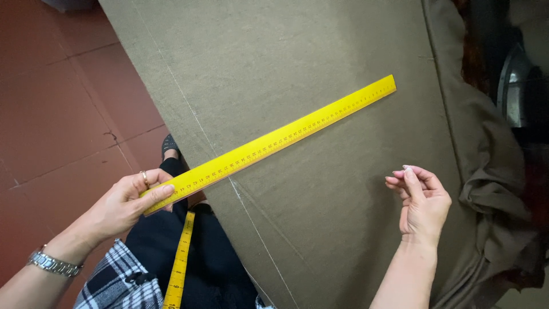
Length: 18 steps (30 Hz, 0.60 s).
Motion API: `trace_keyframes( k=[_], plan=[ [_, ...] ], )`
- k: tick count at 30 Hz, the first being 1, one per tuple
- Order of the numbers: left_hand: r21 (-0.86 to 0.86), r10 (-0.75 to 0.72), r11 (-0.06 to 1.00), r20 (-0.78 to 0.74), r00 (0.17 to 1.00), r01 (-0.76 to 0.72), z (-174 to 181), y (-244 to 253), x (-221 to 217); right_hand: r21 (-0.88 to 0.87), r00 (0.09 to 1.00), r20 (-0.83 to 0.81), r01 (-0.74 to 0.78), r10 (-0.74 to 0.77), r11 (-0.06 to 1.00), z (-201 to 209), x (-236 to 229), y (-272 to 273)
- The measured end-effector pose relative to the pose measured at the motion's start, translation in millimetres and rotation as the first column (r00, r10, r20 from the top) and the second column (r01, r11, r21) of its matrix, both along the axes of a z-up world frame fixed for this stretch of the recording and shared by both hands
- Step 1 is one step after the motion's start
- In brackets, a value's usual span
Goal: The person measures a large piece of brown fabric laid on a table using a yellow ruler and a piece of chalk. They align the ruler along the fabric's edge and draw straight lines to mark measurements.
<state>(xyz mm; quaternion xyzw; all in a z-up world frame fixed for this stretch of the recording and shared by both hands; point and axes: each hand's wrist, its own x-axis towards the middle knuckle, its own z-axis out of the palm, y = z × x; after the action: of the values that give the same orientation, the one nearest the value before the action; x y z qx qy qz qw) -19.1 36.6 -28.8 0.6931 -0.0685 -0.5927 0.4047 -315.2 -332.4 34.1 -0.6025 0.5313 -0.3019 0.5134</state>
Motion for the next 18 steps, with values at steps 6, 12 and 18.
trace_keyframes(
  k=[6, 12, 18],
  plan=[
    [0.023, -0.025, 0.999, 0.006, 1.000, 0.025, 0.1, 1.5, -0.1, 0.003, 1.000, -0.007, 0.004, -0.004, 1.000, -0.4, 0.3, 1.9],
    [0.138, -0.146, 0.982, 0.090, 0.985, 0.132, 19.4, -12.1, 3.2, 0.002, 1.000, -0.007, -0.003, 0.003, 1.000, -0.6, 2.5, 2.9],
    [0.356, -0.485, 0.859, 0.340, 0.805, 0.367, 35.8, -35.5, -0.2, -0.006, 0.999, 0.012, -0.030, 0.030, 1.000, -8.0, -1.1, -1.1]
  ],
)
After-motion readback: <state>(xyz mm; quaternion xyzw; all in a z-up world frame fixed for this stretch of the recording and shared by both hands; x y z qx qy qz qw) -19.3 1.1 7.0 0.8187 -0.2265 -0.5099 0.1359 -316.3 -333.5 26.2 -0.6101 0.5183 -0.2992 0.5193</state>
